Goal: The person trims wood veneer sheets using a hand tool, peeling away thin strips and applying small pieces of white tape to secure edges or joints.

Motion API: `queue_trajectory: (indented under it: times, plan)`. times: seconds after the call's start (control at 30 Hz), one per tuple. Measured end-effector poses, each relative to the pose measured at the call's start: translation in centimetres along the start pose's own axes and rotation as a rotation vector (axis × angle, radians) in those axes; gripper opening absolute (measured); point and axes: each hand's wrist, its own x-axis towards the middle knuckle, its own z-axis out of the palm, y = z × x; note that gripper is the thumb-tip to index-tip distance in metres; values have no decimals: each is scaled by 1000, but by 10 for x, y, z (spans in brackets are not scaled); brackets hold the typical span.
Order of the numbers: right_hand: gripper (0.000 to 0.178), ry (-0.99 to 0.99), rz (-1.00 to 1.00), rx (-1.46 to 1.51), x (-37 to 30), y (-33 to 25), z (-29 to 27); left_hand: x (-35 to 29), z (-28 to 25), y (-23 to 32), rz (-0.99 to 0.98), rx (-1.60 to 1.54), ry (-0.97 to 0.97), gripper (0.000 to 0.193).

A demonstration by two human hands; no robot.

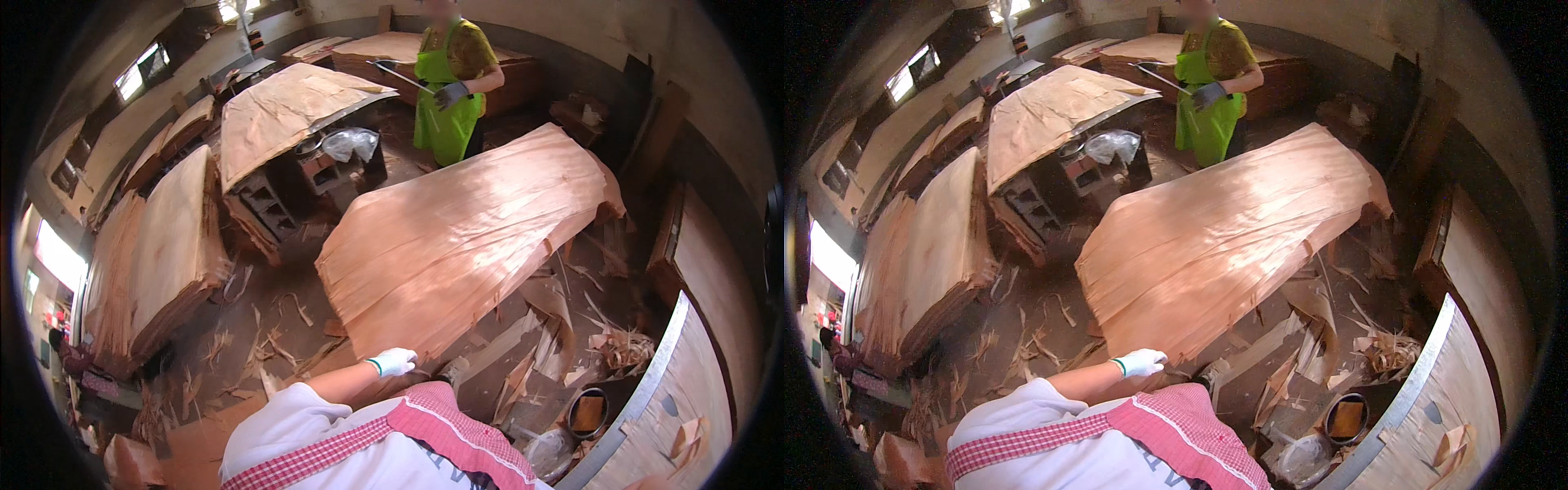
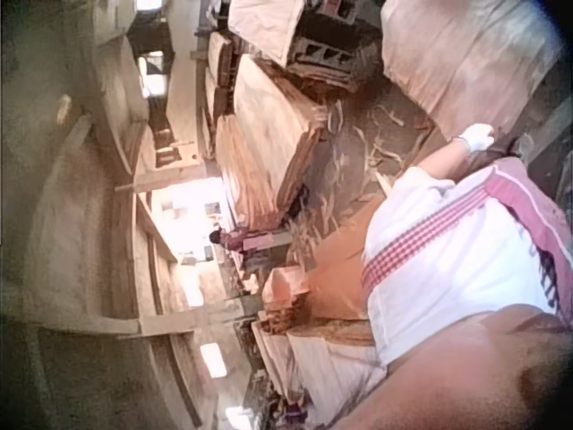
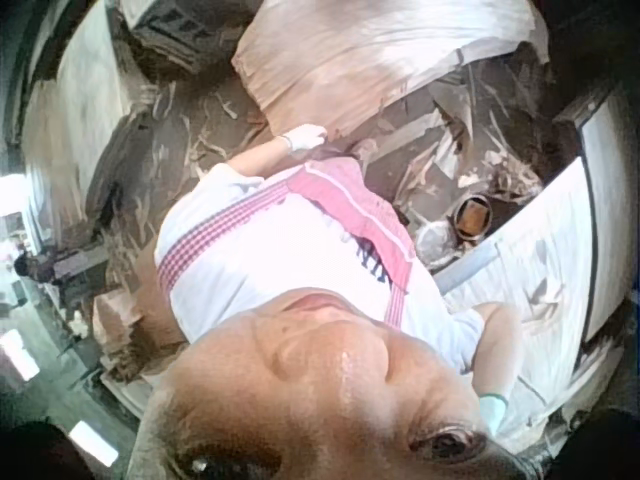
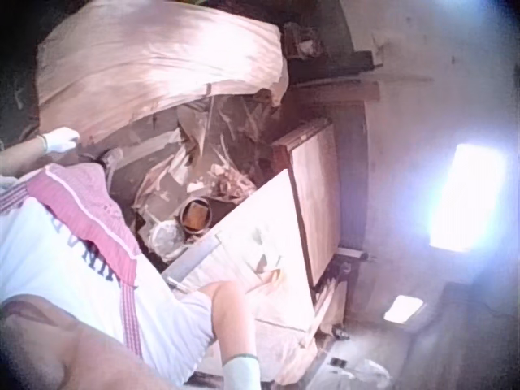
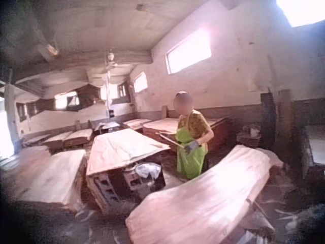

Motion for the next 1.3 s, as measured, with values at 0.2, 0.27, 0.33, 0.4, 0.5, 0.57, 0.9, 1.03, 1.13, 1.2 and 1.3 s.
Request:
queue_trajectory:
  times: [0.2, 0.27, 0.33, 0.4, 0.5, 0.57, 0.9, 1.03, 1.13, 1.2, 1.3]
  plan:
    - [49, 175, 59, -121, 49, 28, -7, 129, -51, 45, 72, -21, -22, 38]
    - [49, 236, 83, -169, 66, 34, -8, 168, -73, 67, 159, -17, -39, 38]
    - [50, 295, 107, -210, 78, 50, -18, 202, -99, 91, 211, -5, -43, 36]
    - [50, 323, 133, -255, 89, 61, -25, 228, -119, 104, 226, 23, -44, 36]
    - [51, 355, 181, -286, 103, 74, -29, 261, -142, 118, 216, 9, -11, 39]
    - [51, 365, 204, -302, 108, 82, -35, 277, -148, 123, 240, -54, 64, 34]
    - [53, 378, 241, -316, 144, 113, -45, 260, -122, 120, 97, -50, -4, 35]
    - [54, 379, 230, -333, 157, 122, -53, 257, -128, 111, 29, -121, 5, 38]
    - [55, 402, 209, -338, 166, 132, -63, 262, -131, 105, 5, -116, 50, 38]
    - [55, 427, 167, -335, 169, 138, -72, 261, -132, 103, -7, -118, 54, 37]
    - [56, 504, -120, -291, 178, 155, -97, 266, -125, 99, -1, -146, 61, 36]
